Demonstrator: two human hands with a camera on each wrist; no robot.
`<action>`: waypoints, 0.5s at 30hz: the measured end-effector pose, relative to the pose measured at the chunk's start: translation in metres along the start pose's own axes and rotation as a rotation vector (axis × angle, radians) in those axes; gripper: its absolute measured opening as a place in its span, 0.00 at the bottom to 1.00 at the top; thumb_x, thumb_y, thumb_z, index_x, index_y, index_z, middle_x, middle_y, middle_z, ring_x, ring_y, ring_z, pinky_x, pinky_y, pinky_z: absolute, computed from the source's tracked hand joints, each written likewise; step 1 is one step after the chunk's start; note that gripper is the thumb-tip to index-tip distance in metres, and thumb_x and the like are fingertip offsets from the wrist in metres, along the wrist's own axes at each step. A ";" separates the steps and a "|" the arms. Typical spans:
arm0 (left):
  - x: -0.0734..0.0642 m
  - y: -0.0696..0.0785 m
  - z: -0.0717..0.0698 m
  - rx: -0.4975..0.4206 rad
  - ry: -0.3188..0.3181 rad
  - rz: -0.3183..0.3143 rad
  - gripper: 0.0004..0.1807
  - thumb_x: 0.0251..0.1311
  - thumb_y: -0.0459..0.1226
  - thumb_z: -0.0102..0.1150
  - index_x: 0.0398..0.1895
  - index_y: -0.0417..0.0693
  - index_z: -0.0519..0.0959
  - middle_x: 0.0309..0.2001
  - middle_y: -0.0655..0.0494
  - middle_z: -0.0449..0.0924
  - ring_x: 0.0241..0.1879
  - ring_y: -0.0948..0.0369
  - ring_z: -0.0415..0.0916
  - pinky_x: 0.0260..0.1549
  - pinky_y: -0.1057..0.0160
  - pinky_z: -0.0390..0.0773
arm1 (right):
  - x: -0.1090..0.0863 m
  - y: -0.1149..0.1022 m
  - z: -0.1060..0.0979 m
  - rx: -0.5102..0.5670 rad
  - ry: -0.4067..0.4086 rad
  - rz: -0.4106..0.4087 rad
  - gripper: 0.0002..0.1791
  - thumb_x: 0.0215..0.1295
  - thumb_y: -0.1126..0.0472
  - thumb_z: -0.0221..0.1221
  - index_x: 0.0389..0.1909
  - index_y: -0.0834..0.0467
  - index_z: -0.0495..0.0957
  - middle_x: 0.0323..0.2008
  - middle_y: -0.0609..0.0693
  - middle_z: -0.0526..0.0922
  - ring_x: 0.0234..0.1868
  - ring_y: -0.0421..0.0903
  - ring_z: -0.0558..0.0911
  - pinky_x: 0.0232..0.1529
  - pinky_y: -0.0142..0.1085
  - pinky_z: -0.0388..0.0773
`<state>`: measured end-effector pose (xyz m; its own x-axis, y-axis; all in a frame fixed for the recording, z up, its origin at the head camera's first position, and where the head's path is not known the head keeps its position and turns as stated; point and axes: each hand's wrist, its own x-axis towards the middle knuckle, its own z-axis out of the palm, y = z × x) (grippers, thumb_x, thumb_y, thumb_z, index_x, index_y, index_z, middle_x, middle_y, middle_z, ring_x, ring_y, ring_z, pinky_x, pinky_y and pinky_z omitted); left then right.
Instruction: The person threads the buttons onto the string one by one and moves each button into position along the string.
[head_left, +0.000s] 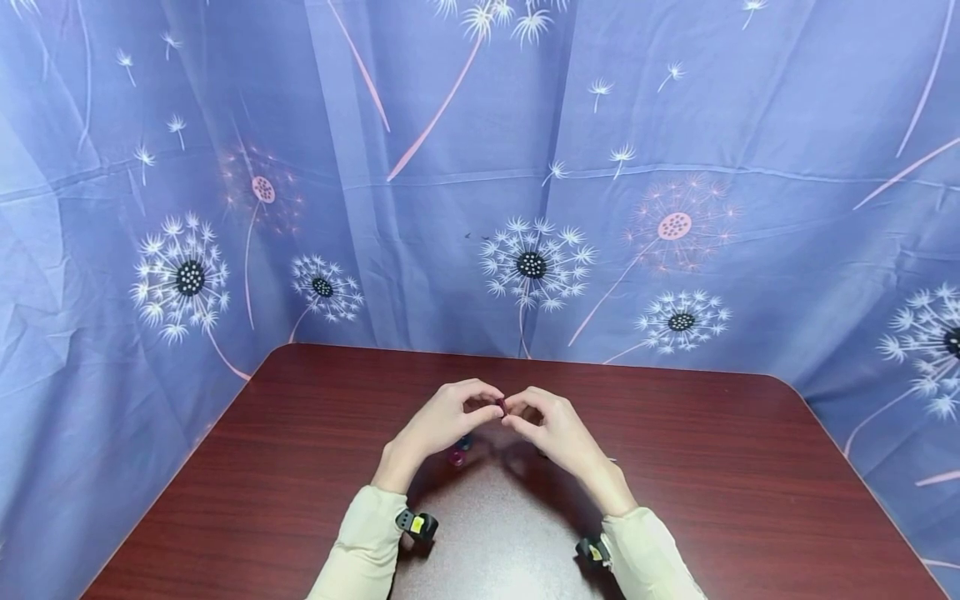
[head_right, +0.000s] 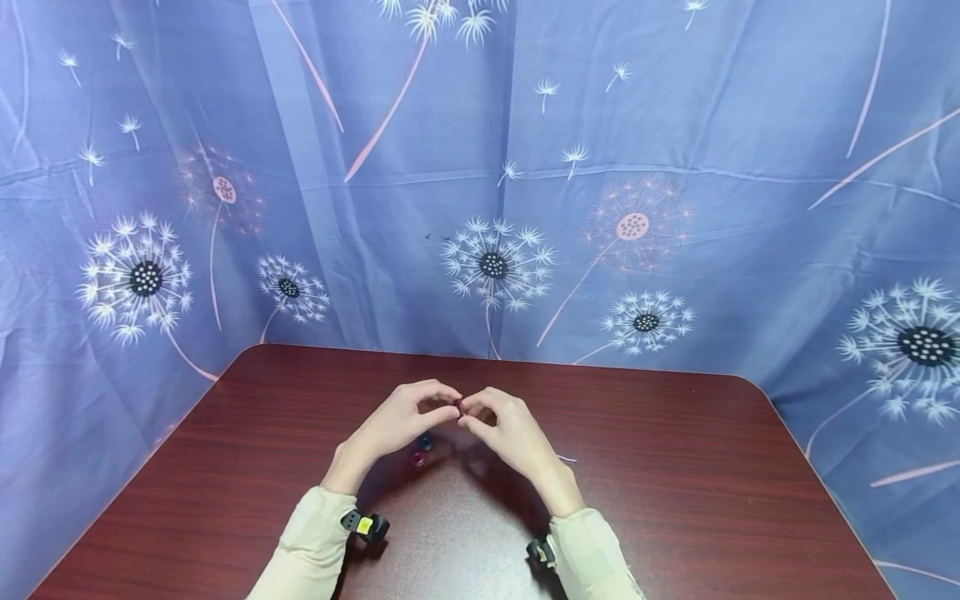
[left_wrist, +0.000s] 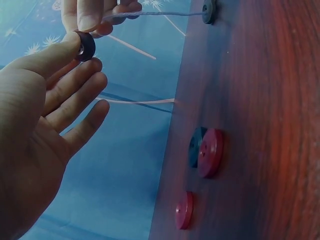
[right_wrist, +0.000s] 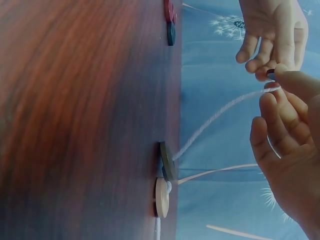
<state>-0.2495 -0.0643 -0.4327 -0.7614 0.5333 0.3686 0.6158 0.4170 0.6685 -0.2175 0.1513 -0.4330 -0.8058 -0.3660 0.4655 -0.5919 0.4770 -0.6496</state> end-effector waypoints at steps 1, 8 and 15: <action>0.000 0.000 0.000 0.006 0.005 0.004 0.10 0.65 0.43 0.64 0.47 0.56 0.83 0.40 0.68 0.84 0.42 0.71 0.79 0.43 0.67 0.79 | 0.000 0.000 0.000 0.003 0.001 0.001 0.06 0.62 0.61 0.68 0.39 0.53 0.84 0.31 0.41 0.83 0.30 0.35 0.80 0.32 0.31 0.78; 0.000 0.002 -0.001 0.021 0.031 0.023 0.08 0.66 0.42 0.62 0.46 0.54 0.84 0.39 0.66 0.84 0.41 0.70 0.79 0.43 0.65 0.80 | 0.000 -0.001 0.000 0.026 -0.005 0.031 0.07 0.62 0.59 0.68 0.40 0.51 0.81 0.29 0.41 0.83 0.27 0.36 0.80 0.30 0.33 0.79; 0.000 0.003 -0.001 0.046 0.053 0.036 0.08 0.66 0.42 0.62 0.44 0.54 0.85 0.37 0.66 0.84 0.38 0.70 0.78 0.42 0.66 0.80 | 0.000 -0.001 0.001 0.033 0.004 0.029 0.11 0.62 0.58 0.68 0.43 0.51 0.79 0.28 0.41 0.82 0.25 0.36 0.78 0.29 0.31 0.77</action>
<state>-0.2480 -0.0641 -0.4302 -0.7477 0.5091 0.4263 0.6505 0.4325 0.6244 -0.2171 0.1497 -0.4326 -0.8230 -0.3486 0.4485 -0.5672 0.4613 -0.6823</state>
